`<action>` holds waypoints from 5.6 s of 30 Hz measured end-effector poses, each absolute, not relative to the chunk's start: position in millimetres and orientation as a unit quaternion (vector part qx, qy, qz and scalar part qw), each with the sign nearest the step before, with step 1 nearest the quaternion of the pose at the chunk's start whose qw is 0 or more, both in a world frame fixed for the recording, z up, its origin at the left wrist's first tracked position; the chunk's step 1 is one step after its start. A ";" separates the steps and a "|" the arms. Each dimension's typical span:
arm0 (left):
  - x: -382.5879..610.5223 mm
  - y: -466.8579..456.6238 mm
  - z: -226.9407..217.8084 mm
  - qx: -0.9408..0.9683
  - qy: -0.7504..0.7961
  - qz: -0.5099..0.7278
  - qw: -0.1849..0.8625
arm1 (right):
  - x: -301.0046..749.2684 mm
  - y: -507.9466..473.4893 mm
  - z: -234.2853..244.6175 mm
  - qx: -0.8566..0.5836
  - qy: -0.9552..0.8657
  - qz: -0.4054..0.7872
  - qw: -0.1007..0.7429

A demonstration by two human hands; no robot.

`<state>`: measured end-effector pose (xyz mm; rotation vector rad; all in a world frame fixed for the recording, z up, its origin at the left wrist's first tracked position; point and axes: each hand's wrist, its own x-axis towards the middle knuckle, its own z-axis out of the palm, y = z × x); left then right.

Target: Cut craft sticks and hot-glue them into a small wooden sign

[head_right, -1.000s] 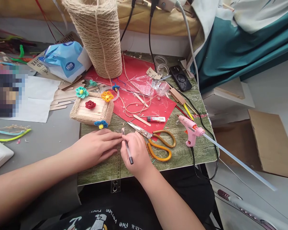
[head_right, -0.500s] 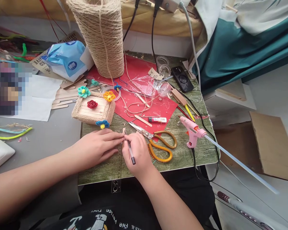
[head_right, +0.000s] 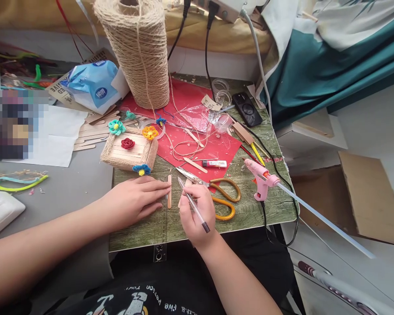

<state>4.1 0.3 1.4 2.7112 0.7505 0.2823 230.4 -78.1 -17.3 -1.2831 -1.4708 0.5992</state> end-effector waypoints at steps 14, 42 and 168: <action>2.9 0.9 -0.7 0.945 0.264 0.105 0.161 | 229.6 -94.9 -15.4 -0.560 -0.611 0.364 0.425; 2.0 -0.3 -3.3 0.944 0.267 0.095 0.170 | 225.4 -88.5 -10.8 -0.561 -0.647 0.332 0.395; 10.0 1.9 0.0 0.968 0.208 0.101 0.103 | 228.3 -95.3 -26.0 -0.552 -0.516 0.278 0.593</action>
